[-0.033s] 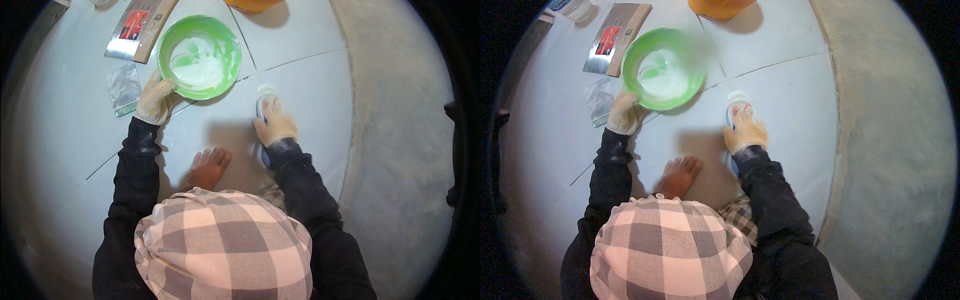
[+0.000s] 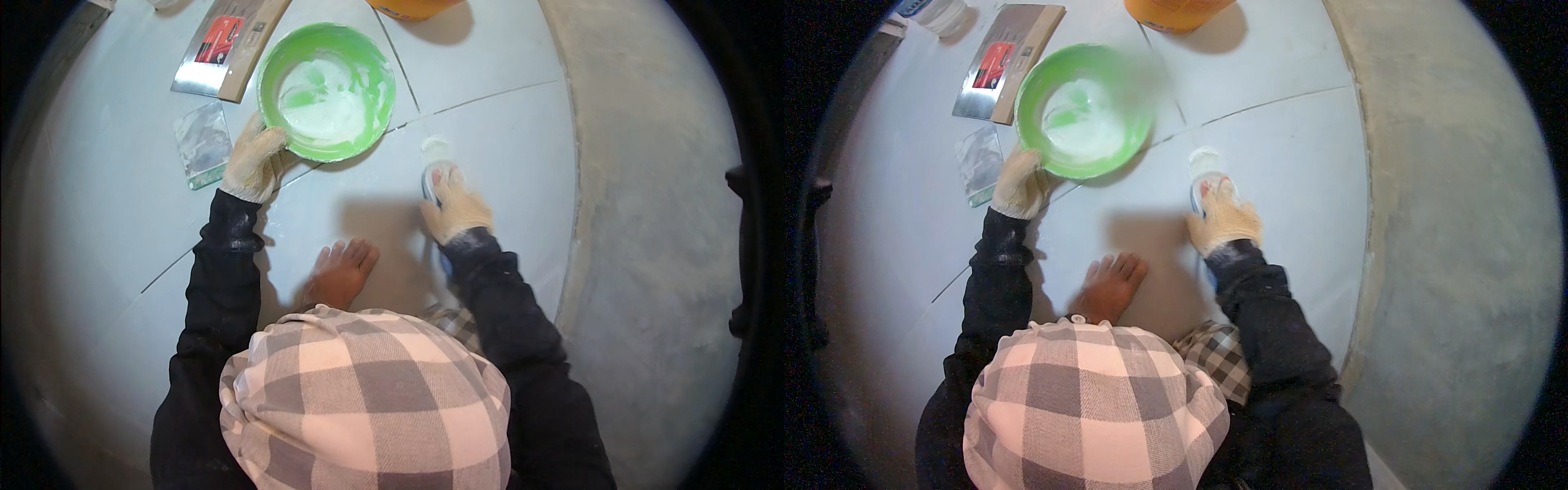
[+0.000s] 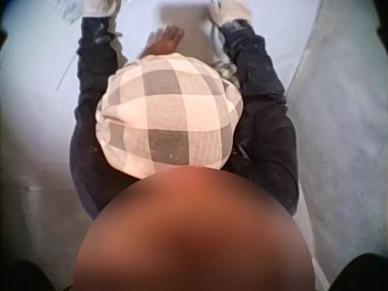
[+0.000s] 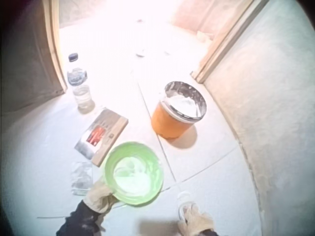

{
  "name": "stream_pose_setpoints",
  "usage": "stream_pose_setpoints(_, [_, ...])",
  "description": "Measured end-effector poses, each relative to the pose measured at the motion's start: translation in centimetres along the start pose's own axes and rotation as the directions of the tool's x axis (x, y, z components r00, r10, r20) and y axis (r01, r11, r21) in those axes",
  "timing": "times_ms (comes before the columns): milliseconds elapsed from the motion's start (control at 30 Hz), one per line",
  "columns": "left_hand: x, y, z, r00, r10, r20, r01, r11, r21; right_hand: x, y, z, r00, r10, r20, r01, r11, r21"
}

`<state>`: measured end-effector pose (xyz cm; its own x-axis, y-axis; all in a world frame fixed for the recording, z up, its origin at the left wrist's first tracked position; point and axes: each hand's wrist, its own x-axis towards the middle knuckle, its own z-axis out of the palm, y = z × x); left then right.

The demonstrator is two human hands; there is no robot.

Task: The person scoops white grout from a green bowl with a rubber float and spreads it into the gaps between white floor tiles. They repeatedly reload the float and work along the tile seams, smoothing the grout into the joints.

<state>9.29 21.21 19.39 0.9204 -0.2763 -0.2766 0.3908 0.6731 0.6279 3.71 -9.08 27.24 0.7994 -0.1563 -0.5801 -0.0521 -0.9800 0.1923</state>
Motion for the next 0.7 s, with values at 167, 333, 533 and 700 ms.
stream_pose_setpoints(167, [0.0, -0.4, 0.0, 1.000, 0.026, -0.004, -0.026, 1.000, 0.004, -0.2, 4.5, -5.7, 0.953, -0.078, 0.293, 0.086, 0.996, -0.013])
stream_pose_setpoints(333, [0.1, -0.2, 0.3, 1.000, -0.005, -0.024, 0.006, 1.000, 0.016, 4.1, 2.0, -9.6, 0.945, -0.318, -0.071, 0.307, 0.942, -0.132])
stream_pose_setpoints(533, [-0.1, 0.0, 0.2, 1.000, -0.015, -0.020, 0.016, 1.000, 0.023, 4.5, 1.1, -7.5, 0.951, -0.284, 0.122, 0.301, 0.941, -0.154])
stream_pose_setpoints(700, [0.0, -0.4, 0.2, 0.998, -0.001, -0.055, 0.003, 0.999, 0.034, 4.6, 7.2, -2.4, 0.884, -0.282, 0.373, 0.159, 0.931, 0.328])
